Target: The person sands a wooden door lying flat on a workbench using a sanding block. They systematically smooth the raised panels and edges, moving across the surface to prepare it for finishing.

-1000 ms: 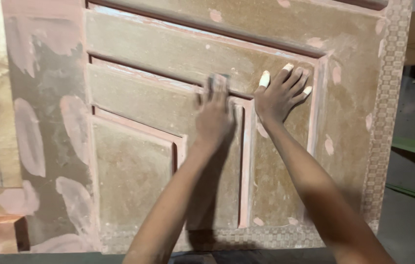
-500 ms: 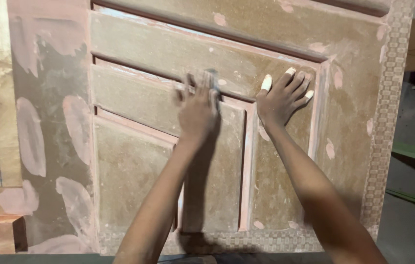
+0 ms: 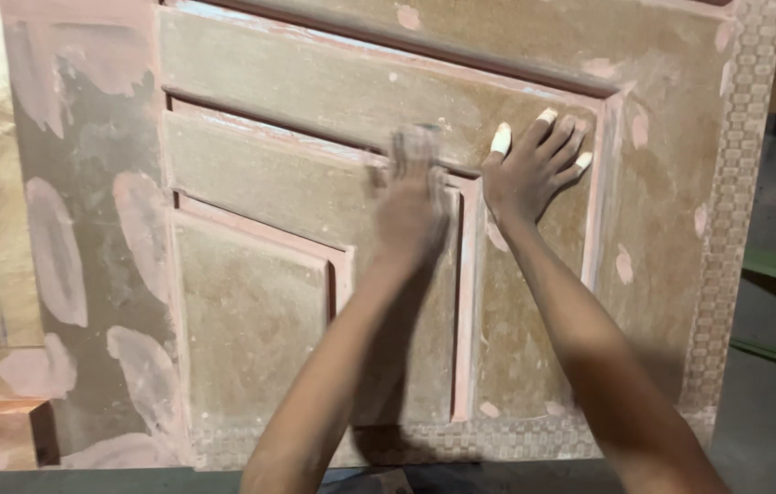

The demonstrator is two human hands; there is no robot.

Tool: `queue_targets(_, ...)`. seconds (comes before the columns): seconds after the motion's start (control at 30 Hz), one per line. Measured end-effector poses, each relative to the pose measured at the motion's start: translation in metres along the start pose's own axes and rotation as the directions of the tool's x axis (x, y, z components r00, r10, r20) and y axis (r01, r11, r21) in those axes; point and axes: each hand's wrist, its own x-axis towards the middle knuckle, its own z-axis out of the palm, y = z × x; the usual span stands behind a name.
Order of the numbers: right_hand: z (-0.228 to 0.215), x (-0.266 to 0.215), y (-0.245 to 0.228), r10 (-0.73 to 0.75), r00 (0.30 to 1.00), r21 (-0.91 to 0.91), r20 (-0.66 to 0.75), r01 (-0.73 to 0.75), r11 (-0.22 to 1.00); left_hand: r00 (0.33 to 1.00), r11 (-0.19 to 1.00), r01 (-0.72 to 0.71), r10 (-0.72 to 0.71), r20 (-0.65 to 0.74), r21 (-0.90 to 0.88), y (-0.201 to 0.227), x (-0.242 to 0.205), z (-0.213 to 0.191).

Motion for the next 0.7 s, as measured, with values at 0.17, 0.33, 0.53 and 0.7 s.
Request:
queue_targets(0.17, -0.001, 0.003, -0.001, -0.055, 0.998, -0.02, -0.042, 0.054, 0.998, 0.995, 0.986, -0.096, 0.094, 0.02, 0.135, -0.035, 0.005, -0.031)
queue_targets(0.33, 0.001, 0.003, 0.002, 0.007, 1.0, -0.018, 0.011, -0.007, 1.0, 0.992, 0.998, 0.06, -0.062, -0.109, -0.024, -0.024, 0.004, -0.007)
queue_targets(0.53, 0.0, 0.0, -0.005, -0.05, 0.998, -0.01, -0.026, 0.05, 0.999, 0.981, 0.987, -0.151, 0.157, 0.113, -0.058, -0.038, 0.006, -0.017)
queue_targets(0.7, 0.008, 0.002, 0.003, -0.015, 0.999, -0.047, 0.03, 0.017, 0.999, 0.999, 0.992, 0.018, -0.014, -0.032, 0.125, -0.036, 0.001, -0.016)
